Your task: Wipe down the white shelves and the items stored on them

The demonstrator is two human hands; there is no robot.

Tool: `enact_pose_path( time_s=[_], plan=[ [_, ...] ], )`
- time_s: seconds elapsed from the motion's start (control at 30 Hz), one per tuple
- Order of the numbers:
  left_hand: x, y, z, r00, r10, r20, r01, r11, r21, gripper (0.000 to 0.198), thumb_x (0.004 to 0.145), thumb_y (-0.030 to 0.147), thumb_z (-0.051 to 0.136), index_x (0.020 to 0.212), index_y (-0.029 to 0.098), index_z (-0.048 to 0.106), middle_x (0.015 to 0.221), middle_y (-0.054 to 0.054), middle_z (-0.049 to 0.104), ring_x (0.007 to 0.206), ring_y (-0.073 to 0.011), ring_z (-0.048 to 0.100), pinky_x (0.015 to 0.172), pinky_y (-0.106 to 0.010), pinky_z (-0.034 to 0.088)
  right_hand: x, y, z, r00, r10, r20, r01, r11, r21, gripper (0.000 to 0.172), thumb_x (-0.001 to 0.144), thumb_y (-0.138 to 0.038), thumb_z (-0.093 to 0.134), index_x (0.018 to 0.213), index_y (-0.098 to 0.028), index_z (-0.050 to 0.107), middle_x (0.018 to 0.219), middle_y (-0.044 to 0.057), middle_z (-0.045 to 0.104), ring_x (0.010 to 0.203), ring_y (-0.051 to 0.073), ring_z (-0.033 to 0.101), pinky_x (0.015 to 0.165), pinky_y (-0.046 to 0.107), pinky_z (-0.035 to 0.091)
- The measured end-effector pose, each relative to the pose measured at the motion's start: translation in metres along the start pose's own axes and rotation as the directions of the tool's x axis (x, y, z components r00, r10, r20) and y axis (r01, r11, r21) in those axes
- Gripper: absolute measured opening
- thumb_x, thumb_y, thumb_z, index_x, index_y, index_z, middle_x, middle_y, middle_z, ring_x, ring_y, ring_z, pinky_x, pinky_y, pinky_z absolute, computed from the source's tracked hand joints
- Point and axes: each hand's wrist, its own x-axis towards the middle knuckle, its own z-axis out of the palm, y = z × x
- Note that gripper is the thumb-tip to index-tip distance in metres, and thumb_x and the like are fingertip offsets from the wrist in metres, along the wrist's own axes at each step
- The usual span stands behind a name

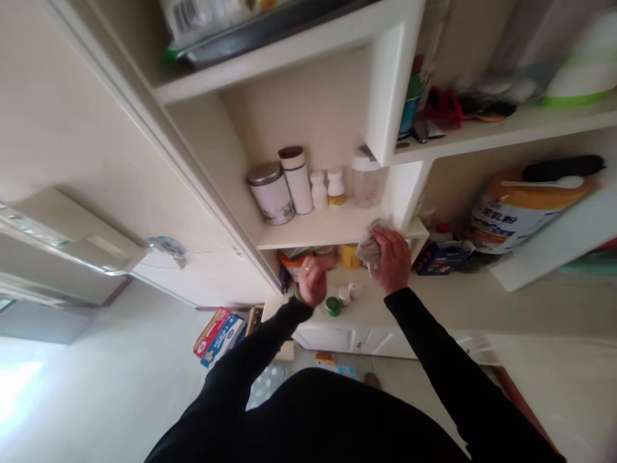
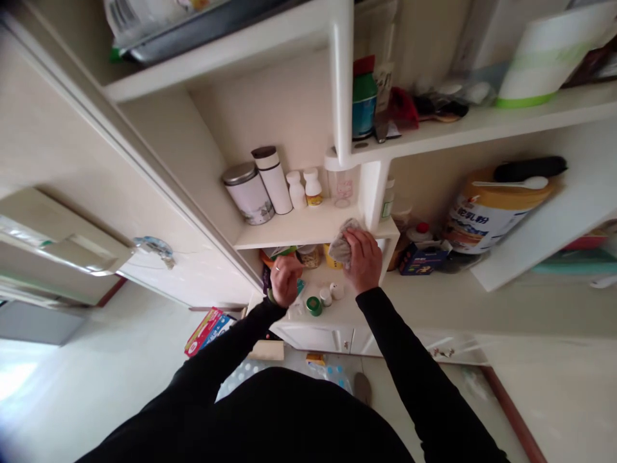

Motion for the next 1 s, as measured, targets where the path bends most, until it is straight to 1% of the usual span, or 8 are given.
enact_pose_path(
  time_s=[0.1, 0.17, 0.27, 0.33, 0.5, 0.63, 0.83, 1.0],
  plan=[
    [-0.061, 0.0, 0.016, 0.983, -0.136, 0.124, 0.133, 0.99, 0.037, 0.023, 0.105, 0.034, 0.059, 0.117, 0.029, 0.077, 0.117, -0.014, 0.083, 0.114, -0.0318, 0.079, 0.107, -0.055, 0.065, 0.0, 0.001, 0.002, 0.999, -0.032, -0.04, 0.032, 0.999, 0.0, 0.062, 0.09, -0.008, 0.063, 0.15, -0.022, 0.063, 0.144, 0.015, 0.076, 0.137, 0.033, 0.07, 0.125, 0.057, 0.054],
    [-0.088, -0.002, 0.024, 0.957, -0.239, 0.166, 0.227, 0.97, 0.086, 0.04, 0.094, 0.034, 0.076, 0.133, 0.026, 0.075, 0.134, -0.016, 0.081, 0.129, -0.0372, 0.076, 0.114, -0.059, 0.063, 0.0, 0.001, 0.002, 0.996, -0.054, -0.073, 0.055, 0.998, 0.008, 0.061, 0.093, -0.008, 0.061, 0.152, -0.024, 0.061, 0.142, 0.015, 0.077, 0.135, 0.034, 0.071, 0.123, 0.057, 0.056],
    [-0.113, -0.011, 0.035, 0.839, -0.454, 0.3, 0.406, 0.889, 0.211, 0.079, 0.077, 0.029, 0.093, 0.151, 0.024, 0.067, 0.156, -0.019, 0.071, 0.151, -0.0443, 0.064, 0.127, -0.064, 0.056, -0.001, 0.002, 0.001, 0.996, -0.057, -0.076, 0.06, 0.998, 0.037, 0.063, 0.095, -0.008, 0.059, 0.155, -0.026, 0.059, 0.142, 0.015, 0.077, 0.136, 0.035, 0.071, 0.124, 0.057, 0.055],
    [-0.121, -0.017, 0.04, 0.76, -0.534, 0.369, 0.466, 0.845, 0.262, 0.091, 0.072, 0.026, 0.097, 0.157, 0.023, 0.063, 0.162, -0.021, 0.066, 0.156, -0.0462, 0.059, 0.131, -0.065, 0.053, -0.002, 0.003, 0.001, 0.997, -0.05, -0.064, 0.053, 0.997, 0.048, 0.063, 0.094, -0.008, 0.059, 0.155, -0.025, 0.059, 0.143, 0.016, 0.076, 0.137, 0.036, 0.069, 0.125, 0.058, 0.054],
    [-0.131, -0.028, 0.052, 0.715, -0.553, 0.428, 0.495, 0.833, 0.247, 0.086, 0.07, 0.014, 0.093, 0.152, 0.024, 0.068, 0.147, -0.019, 0.076, 0.144, -0.0432, 0.07, 0.121, -0.059, 0.063, -0.004, 0.006, 0.003, 0.999, -0.024, -0.037, 0.025, 0.999, 0.032, 0.057, 0.092, -0.011, 0.058, 0.148, -0.022, 0.064, 0.143, 0.017, 0.074, 0.137, 0.035, 0.068, 0.126, 0.061, 0.052],
    [-0.136, -0.033, 0.06, 0.672, -0.58, 0.461, 0.54, 0.81, 0.231, 0.081, 0.073, 0.013, 0.092, 0.149, 0.023, 0.068, 0.139, -0.017, 0.08, 0.136, -0.0399, 0.075, 0.116, -0.055, 0.065, -0.003, 0.007, 0.002, 1.0, -0.008, 0.006, 0.008, 1.0, -0.004, 0.053, 0.093, -0.012, 0.058, 0.145, -0.016, 0.065, 0.142, 0.021, 0.073, 0.138, 0.036, 0.069, 0.125, 0.063, 0.053],
    [-0.15, -0.048, 0.076, 0.595, -0.654, 0.468, 0.648, 0.734, 0.203, 0.07, 0.082, 0.017, 0.09, 0.148, 0.019, 0.067, 0.129, -0.017, 0.082, 0.114, -0.034, 0.082, 0.106, -0.054, 0.068, -0.001, 0.006, -0.003, 0.984, 0.112, 0.142, -0.113, 0.994, -0.004, 0.039, 0.11, -0.023, 0.051, 0.146, -0.013, 0.063, 0.147, 0.022, 0.07, 0.15, 0.033, 0.056, 0.135, 0.06, 0.04],
    [-0.156, -0.055, 0.083, 0.592, -0.68, 0.433, 0.709, 0.695, 0.121, 0.058, 0.076, 0.018, 0.094, 0.131, 0.024, 0.075, 0.118, -0.012, 0.082, 0.112, -0.034, 0.081, 0.106, -0.054, 0.067, -0.001, 0.006, -0.005, 0.954, 0.189, 0.231, -0.2, 0.979, 0.025, 0.04, 0.113, -0.028, 0.051, 0.151, -0.015, 0.061, 0.153, 0.022, 0.067, 0.156, 0.035, 0.046, 0.137, 0.067, 0.033]
  ],
)
